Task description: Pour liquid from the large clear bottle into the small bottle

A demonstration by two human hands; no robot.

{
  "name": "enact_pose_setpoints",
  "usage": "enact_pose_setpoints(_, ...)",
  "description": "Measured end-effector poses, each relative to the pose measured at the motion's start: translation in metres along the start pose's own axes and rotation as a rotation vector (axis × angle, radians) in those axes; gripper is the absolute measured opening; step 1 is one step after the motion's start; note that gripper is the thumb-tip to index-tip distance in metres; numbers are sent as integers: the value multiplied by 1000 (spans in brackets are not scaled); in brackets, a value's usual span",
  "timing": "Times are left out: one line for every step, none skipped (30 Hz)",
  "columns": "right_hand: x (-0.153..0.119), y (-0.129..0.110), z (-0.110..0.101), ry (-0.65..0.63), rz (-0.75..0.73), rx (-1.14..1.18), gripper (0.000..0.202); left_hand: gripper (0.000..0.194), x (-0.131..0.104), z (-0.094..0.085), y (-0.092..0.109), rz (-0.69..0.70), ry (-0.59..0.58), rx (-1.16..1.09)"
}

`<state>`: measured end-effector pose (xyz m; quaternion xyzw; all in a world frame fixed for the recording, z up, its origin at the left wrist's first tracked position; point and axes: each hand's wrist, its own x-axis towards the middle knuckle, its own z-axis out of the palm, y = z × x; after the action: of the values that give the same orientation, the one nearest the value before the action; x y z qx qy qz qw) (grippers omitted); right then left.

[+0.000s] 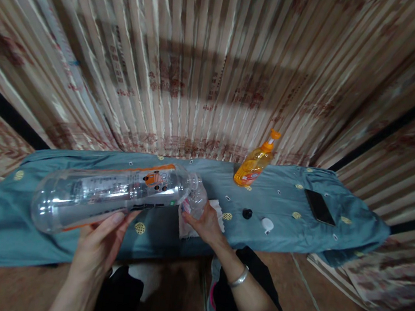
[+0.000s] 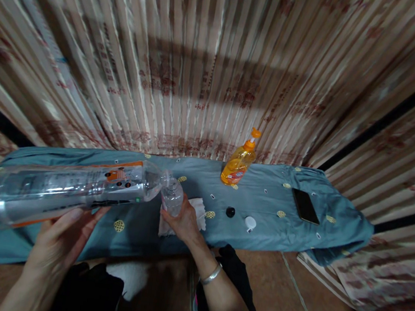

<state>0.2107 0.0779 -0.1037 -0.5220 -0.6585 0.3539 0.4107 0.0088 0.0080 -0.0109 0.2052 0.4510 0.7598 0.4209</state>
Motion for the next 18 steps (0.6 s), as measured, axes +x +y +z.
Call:
enact_pose_setpoints(0,0,0,-1,5,-3,58,39,0,0,0,2,3,-2)
enact_pose_setpoints(0,0,0,-2,8,-7,58,39,0,0,0,3,4,-4)
enact_pose_setpoints(0,1,0,-3,6,-10,58,38,0,0,0,2,5,-3)
enact_pose_setpoints(0,1,0,-3,0,-11,57,38,0,0,0,0,6,0)
enact_pose_setpoints(0,1,0,-5,-9,-11,57,39,0,0,1,-4,7,3)
enact_pose_setpoints(0,2,0,-5,-20,-7,56,39,0,0,1,-8,10,7)
enact_pose_setpoints(0,2,0,-4,-29,1,56,39,-1,0,1,-12,15,8)
enact_pose_setpoints(0,2,0,-2,-36,9,55,40,-1,0,1,-15,22,8)
enact_pose_setpoints(0,2,0,1,-40,16,55,40,-1,0,1,-16,29,6)
enact_pose_setpoints(0,2,0,5,-40,20,55,40,-1,1,1,-17,33,4)
enact_pose_setpoints(0,1,0,10,-37,20,56,41,-1,1,1,-17,33,3)
enact_pose_setpoints(0,1,0,13,-34,17,56,41,-1,1,1,-16,29,2)
enact_pose_setpoints(0,0,0,15,-31,13,56,41,-1,1,0,-14,24,3)
enact_pose_setpoints(0,0,0,15,-27,8,56,41,-1,1,0,-13,20,4)
enact_pose_setpoints(0,0,0,13,-23,3,55,41,-1,1,0,-14,17,6)
enact_pose_setpoints(0,0,0,9,-20,-3,55,41,-1,0,0,-15,17,8)
enact_pose_setpoints(0,0,0,5,-20,-8,55,41,-1,0,0,-15,19,12)
enact_pose_setpoints(0,0,0,2,-24,-11,55,41,-1,0,0,-16,20,16)
